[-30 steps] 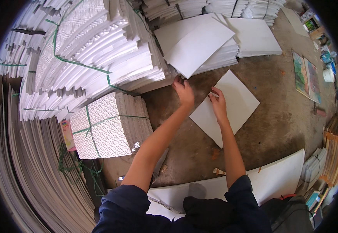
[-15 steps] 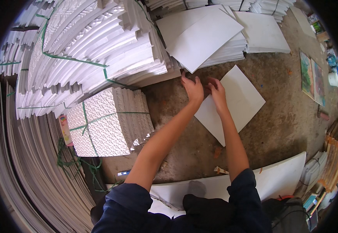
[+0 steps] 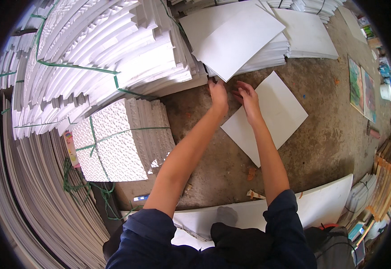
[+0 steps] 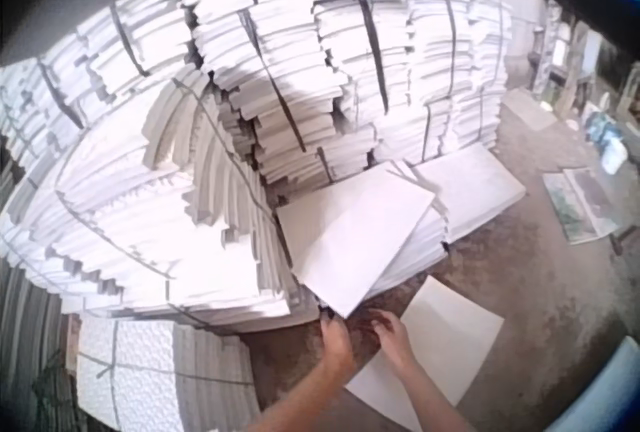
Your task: The person gathers loose white paper sheets into a stack, aligns them, and ties them with green plastic straps. They then cut the excess strap and place the finished bundle aside before repeating the process with another stack.
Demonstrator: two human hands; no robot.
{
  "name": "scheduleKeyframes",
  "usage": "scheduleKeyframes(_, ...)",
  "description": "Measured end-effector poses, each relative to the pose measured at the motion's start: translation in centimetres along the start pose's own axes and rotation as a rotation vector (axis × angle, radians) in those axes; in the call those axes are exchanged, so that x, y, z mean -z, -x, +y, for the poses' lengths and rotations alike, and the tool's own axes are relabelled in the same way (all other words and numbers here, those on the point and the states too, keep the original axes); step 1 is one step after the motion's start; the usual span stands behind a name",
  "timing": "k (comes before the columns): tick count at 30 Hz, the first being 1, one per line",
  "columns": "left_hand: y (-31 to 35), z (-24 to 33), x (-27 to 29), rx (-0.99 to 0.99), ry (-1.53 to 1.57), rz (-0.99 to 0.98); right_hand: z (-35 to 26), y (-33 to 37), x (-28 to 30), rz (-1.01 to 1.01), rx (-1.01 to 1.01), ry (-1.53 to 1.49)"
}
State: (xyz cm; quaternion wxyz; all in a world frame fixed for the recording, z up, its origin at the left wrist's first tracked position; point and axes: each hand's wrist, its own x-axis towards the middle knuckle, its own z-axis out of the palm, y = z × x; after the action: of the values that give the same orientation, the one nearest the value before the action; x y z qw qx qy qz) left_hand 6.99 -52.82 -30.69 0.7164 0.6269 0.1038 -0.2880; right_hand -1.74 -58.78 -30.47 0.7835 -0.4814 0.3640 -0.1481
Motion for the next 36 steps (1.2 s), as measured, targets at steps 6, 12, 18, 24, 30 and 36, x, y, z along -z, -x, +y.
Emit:
scheduleKeyframes(6, -0.5, -0.3, 1.4, 0.077, 0.074, -0.048, -0.4, -0.6, -1.9, 0.098, -0.069, -0.311)
scheduleKeyframes(12, 1.2, -0.3, 2.2, 0.091, 0.01, -0.073, -0.2, -2.2, -3.3, 0.194, 0.006, -0.542)
scheduleKeyframes(18, -0.5, 0.5, 3.9, 0.112, 0.169, -0.19, 0.1, -2.6, -2.9, 0.364, 0.003, -0.49)
scheduleKeyframes(24, -0.1, 1.5, 3.0, 0.185, 0.334, -0.166, 1.2, 0.4, 3.0, 0.53, 0.032, -0.374)
scheduleKeyframes(30, 1.6, 2.6, 1.6, 0.168, 0.301, -0.194, 0.4, 5.5, 7.6, 0.609, 0.017, -0.193)
scheduleKeyframes(36, 3.0, 0.4, 1.4, 0.129, 0.106, -0.31, 1.7, 8.2, 10.9, 0.592, 0.035, 0.062)
